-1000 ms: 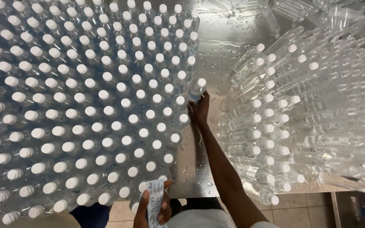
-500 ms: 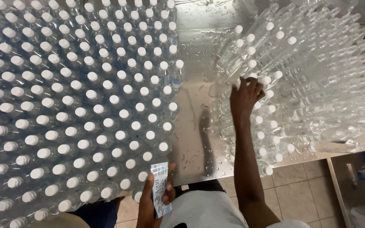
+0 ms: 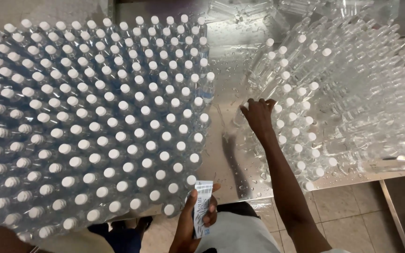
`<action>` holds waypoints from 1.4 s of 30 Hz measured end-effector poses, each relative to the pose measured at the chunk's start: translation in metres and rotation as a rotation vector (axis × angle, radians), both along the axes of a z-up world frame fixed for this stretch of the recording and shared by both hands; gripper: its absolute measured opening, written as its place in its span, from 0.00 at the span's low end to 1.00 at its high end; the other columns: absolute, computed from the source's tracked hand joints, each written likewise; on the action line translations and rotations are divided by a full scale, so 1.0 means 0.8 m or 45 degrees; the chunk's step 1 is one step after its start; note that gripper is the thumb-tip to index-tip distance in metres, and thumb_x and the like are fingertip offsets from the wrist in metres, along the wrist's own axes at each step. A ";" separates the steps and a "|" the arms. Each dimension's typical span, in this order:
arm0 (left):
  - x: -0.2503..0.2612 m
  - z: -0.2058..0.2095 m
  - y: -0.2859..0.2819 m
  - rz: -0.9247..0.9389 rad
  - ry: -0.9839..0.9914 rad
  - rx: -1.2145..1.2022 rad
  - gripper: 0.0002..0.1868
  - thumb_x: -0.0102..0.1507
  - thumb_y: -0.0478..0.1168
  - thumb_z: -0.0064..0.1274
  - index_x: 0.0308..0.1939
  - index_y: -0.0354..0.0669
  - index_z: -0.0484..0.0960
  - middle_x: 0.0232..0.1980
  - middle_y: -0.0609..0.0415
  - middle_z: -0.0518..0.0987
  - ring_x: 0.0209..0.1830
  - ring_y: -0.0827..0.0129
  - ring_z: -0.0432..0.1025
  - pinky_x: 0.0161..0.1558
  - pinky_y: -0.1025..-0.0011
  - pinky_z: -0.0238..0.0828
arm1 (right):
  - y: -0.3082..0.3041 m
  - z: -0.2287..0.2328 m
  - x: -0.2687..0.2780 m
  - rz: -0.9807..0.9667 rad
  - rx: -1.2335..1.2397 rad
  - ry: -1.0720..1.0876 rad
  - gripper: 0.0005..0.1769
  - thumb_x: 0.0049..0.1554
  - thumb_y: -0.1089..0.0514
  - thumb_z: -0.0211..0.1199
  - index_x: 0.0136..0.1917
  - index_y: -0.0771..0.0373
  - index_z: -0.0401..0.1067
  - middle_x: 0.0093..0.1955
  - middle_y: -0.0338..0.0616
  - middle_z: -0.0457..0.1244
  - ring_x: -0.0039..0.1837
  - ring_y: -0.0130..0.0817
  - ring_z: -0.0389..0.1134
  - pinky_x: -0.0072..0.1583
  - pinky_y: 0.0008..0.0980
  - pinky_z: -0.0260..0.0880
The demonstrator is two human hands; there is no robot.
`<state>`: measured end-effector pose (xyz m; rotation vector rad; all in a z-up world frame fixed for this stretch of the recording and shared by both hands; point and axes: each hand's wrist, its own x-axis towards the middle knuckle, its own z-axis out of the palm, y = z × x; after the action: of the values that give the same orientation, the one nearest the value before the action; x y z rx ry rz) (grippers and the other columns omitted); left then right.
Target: A person is manually applying labels to plastic water bottles at a production table in a water bottling facility.
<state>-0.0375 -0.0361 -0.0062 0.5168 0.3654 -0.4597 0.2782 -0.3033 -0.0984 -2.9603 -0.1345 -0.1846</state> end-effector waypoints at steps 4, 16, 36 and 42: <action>0.009 0.017 -0.008 -0.083 -0.002 -0.108 0.41 0.73 0.60 0.42 0.76 0.26 0.73 0.32 0.55 0.74 0.20 0.81 0.58 0.24 0.78 0.51 | 0.038 0.058 -0.091 0.088 0.147 0.326 0.15 0.65 0.44 0.63 0.56 0.54 0.81 0.44 0.42 0.74 0.54 0.43 0.73 0.73 0.50 0.45; 0.022 0.007 -0.021 -0.355 -0.081 -0.183 0.42 0.71 0.66 0.46 0.74 0.32 0.74 0.35 0.57 0.76 0.23 0.82 0.62 0.29 0.80 0.56 | 0.055 0.152 -0.245 0.256 0.760 0.531 0.40 0.62 0.31 0.59 0.81 0.49 0.65 0.68 0.38 0.65 0.72 0.39 0.62 0.74 0.49 0.51; 0.038 -0.027 -0.023 -0.202 0.040 -0.018 0.43 0.70 0.62 0.49 0.77 0.28 0.72 0.33 0.58 0.76 0.20 0.83 0.59 0.25 0.81 0.52 | 0.019 0.067 -0.204 0.175 1.543 0.227 0.10 0.63 0.68 0.69 0.58 0.63 0.79 0.58 0.50 0.75 0.65 0.43 0.78 0.66 0.39 0.83; 0.044 -0.017 -0.018 -0.130 0.087 0.086 0.45 0.68 0.64 0.50 0.76 0.27 0.74 0.32 0.57 0.75 0.20 0.82 0.58 0.24 0.80 0.50 | -0.005 0.024 -0.222 0.177 1.571 0.277 0.13 0.66 0.65 0.66 0.64 0.61 0.76 0.66 0.50 0.73 0.73 0.45 0.73 0.74 0.42 0.76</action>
<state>-0.0024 -0.0502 -0.0198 0.5884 0.4227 -0.5658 0.1006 -0.3071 -0.0794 -1.7167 -0.1287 0.0690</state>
